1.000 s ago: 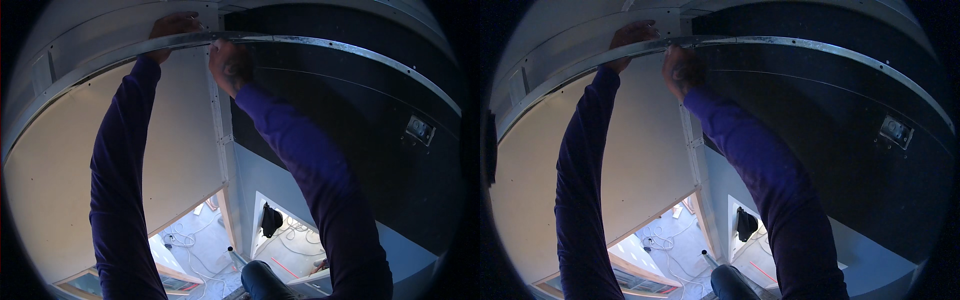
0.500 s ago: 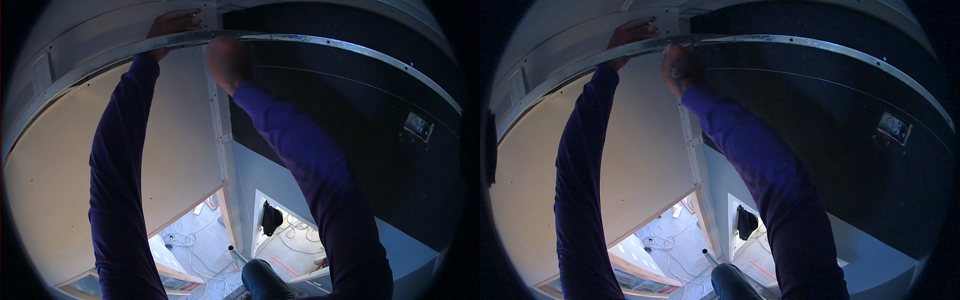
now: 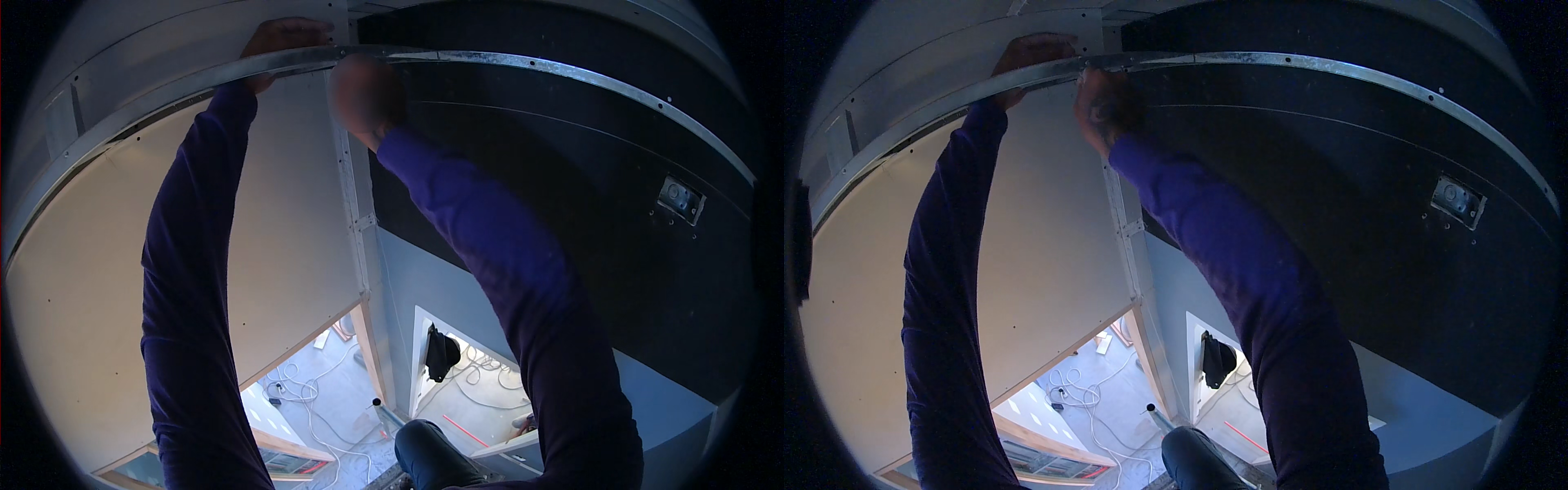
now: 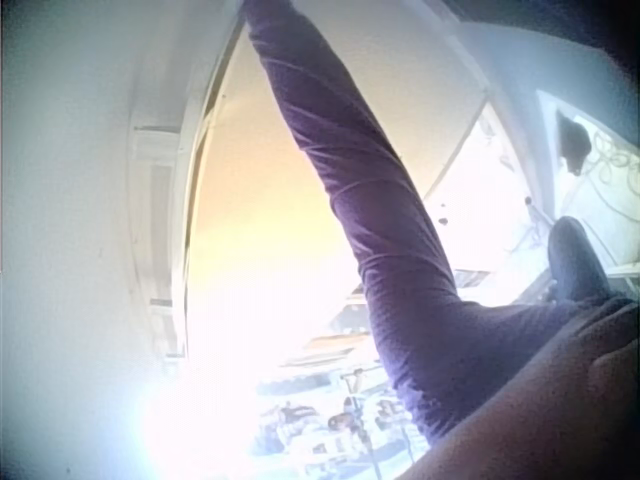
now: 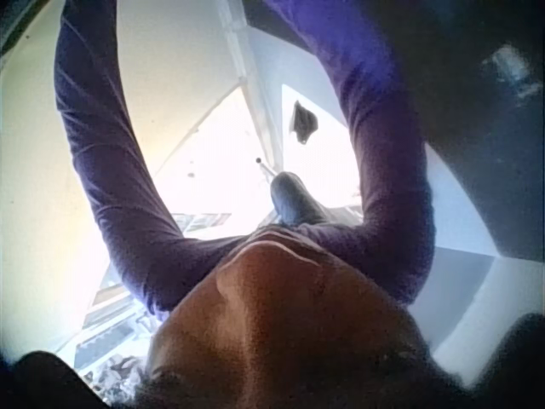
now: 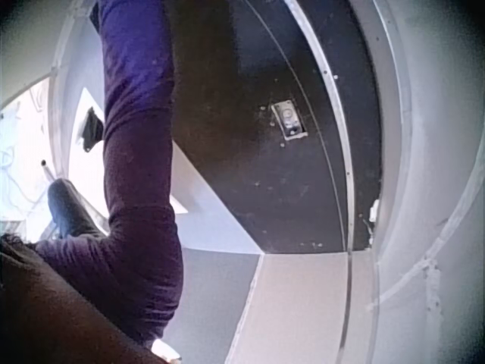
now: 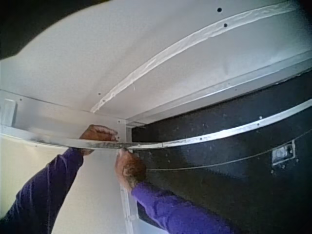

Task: Installing metal tracks and drywall components for a ceiling fixture using a power drill and hand tools.

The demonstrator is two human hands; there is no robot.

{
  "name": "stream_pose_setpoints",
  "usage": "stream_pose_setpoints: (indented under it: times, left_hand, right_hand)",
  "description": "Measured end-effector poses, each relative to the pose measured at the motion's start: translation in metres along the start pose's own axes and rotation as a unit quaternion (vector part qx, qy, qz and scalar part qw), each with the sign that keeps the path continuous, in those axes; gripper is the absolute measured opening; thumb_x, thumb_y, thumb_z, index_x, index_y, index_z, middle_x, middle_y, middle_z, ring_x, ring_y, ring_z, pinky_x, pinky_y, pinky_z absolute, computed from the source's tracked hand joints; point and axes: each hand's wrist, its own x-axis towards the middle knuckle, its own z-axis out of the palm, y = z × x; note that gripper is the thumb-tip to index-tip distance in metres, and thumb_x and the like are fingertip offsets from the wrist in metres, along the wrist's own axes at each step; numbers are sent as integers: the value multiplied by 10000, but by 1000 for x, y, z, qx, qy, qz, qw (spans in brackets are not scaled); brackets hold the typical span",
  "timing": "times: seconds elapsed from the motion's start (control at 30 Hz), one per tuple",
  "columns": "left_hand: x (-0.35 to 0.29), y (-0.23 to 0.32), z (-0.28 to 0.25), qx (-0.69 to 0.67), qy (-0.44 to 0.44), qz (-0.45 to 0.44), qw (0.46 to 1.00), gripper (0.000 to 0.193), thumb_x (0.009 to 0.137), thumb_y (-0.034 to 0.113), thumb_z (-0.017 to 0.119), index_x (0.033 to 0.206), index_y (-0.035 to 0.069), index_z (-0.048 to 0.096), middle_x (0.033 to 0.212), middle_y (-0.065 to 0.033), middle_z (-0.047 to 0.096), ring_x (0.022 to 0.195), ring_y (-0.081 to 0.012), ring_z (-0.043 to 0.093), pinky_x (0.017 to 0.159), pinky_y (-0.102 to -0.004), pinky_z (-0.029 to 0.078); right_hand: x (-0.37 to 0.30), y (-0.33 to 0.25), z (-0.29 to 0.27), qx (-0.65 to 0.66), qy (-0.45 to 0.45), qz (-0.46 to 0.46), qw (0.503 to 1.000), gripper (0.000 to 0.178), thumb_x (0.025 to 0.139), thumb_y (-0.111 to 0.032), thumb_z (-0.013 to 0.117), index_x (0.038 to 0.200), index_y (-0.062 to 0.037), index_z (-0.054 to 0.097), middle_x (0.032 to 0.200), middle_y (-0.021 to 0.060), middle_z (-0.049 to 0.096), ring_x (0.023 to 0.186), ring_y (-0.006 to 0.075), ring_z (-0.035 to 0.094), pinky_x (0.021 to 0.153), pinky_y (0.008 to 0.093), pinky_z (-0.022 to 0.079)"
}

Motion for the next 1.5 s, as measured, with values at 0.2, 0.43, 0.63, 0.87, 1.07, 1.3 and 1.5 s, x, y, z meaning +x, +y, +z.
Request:
stream_pose_setpoints:
  times: [0.2, 0.43, 0.63, 0.87, 1.07, 1.3, 1.5]
  left_hand:
    - [3, -2, -1, -2, -68, -7, 998, 326, 903, 210, 662, 1163, 13, 658, 1084, -126, 678, 982, -206, 664, 871, -313, 549]
    - [-12, -2, -8, 63, -119, 12, 991, 323, 908, 256, 658, 1122, 14, 650, 1062, -99, 659, 1012, -197, 640, 908, -328, 531]
    - [-9, 2, -8, 91, -134, 1, 987, 337, 878, 275, 693, 1104, 27, 656, 1014, -80, 655, 965, -177, 629, 940, -312, 520]
    - [-17, 13, -11, 142, -120, 49, 981, 290, 912, 256, 646, 1051, 3, 622, 956, -104, 651, 892, -208, 641, 829, -317, 527]
    - [-23, 27, 26, 172, -12, 142, 975, 161, 914, 178, 647, 899, 18, 636, 797, -79, 657, 764, -198, 648, 685, -296, 535]
    - [-12, -11, -29, 43, -133, -17, 990, 391, 923, 285, 633, 1172, -13, 584, 1112, -124, 624, 1072, -216, 621, 977, -326, 515]
    - [-1, -4, -27, -98, -212, -49, 971, 520, 965, 345, 552, 1272, -69, 484, 1220, -209, 574, 1164, -299, 581, 1037, -382, 478]
  right_hand:
    - [-1, 6, 2, 0, 14, 3, 1000, 218, 902, -211, 579, 907, -31, 700, 787, 203, 676, 765, 368, 681, 687, 428, 540]
    - [-5, 9, 12, 22, 16, 16, 1000, 200, 903, -195, 580, 952, -41, 699, 787, 185, 682, 748, 332, 689, 685, 409, 541]
    - [-12, 15, 9, 51, 9, -14, 999, 181, 887, -166, 609, 1003, -43, 674, 804, 189, 676, 750, 340, 683, 668, 402, 533]
    - [-78, 9, -17, -88, 115, -295, 944, 300, 932, -193, 550, 1152, 10, 535, 1062, 231, 568, 1025, 367, 567, 875, 458, 467]
    - [-120, 3, -3, 108, 74, 18, 991, 357, 919, -244, 632, 1173, -2, 568, 1022, 131, 559, 886, 225, 581, 770, 337, 470]
    - [-115, 6, 0, 342, -84, 210, 912, 233, 977, -136, 502, 1126, 8, 610, 881, 127, 680, 881, 203, 657, 793, 323, 497]
    - [-108, 13, -20, 295, -56, 147, 943, 253, 977, -128, 464, 1092, 8, 643, 1035, 185, 689, 955, 275, 670, 834, 336, 502]
